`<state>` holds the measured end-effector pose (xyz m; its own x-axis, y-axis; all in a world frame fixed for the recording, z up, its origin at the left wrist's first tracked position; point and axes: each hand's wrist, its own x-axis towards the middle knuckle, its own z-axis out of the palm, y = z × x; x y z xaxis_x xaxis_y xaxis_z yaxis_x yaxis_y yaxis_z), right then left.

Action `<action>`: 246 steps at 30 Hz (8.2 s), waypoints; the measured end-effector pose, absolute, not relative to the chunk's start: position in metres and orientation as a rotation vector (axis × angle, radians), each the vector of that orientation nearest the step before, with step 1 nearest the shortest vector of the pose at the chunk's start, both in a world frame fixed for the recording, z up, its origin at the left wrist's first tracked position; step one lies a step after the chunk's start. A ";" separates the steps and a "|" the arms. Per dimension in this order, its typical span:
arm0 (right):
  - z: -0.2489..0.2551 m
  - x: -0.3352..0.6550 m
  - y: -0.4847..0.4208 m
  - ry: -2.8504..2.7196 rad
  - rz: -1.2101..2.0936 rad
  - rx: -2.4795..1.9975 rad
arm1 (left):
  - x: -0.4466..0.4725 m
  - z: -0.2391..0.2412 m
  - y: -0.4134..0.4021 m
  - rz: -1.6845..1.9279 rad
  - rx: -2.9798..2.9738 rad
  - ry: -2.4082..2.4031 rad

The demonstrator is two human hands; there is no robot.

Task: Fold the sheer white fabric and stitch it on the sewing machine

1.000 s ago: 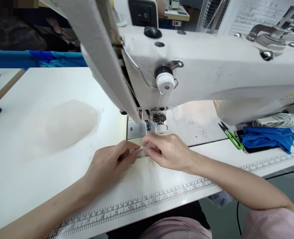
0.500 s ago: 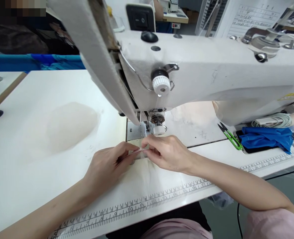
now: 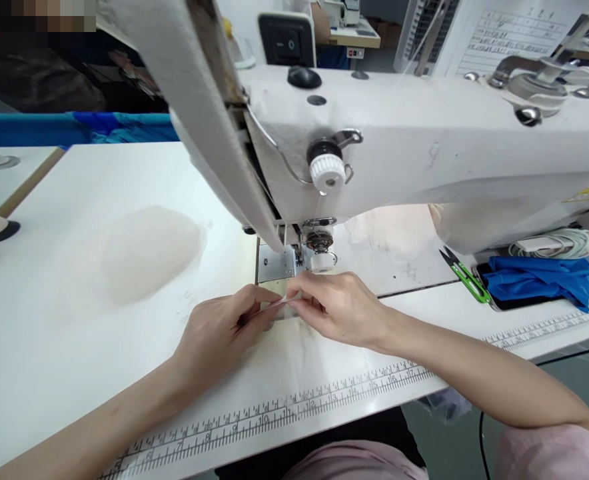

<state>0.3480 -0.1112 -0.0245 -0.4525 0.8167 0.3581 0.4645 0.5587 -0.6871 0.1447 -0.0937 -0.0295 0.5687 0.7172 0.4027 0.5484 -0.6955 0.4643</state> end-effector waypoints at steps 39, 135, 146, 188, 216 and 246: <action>-0.007 0.353 -0.119 -2.254 -0.704 -0.344 | 0.145 -0.023 -0.098 1.194 2.773 0.650; -0.032 0.360 -0.094 -2.458 -0.638 -1.501 | 0.158 -0.034 -0.081 0.679 3.107 1.082; 0.017 0.378 -0.116 -2.683 0.534 -1.312 | 0.143 -0.007 -0.092 0.531 3.110 0.732; -0.001 0.368 -0.113 -2.273 0.052 -1.381 | 0.158 0.014 -0.055 0.192 2.223 0.836; -0.012 0.360 -0.120 -2.585 -0.309 -1.058 | 0.150 -0.021 -0.095 0.605 3.131 0.757; -0.018 0.368 -0.093 -2.285 0.001 -1.464 | 0.157 0.009 -0.052 0.351 2.425 0.995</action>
<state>0.3678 -0.0935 -0.0185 -0.3539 0.8678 0.3487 0.8674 0.4440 -0.2247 0.1567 -0.0525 0.0088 0.7008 0.7116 0.0492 0.5854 -0.6131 0.5305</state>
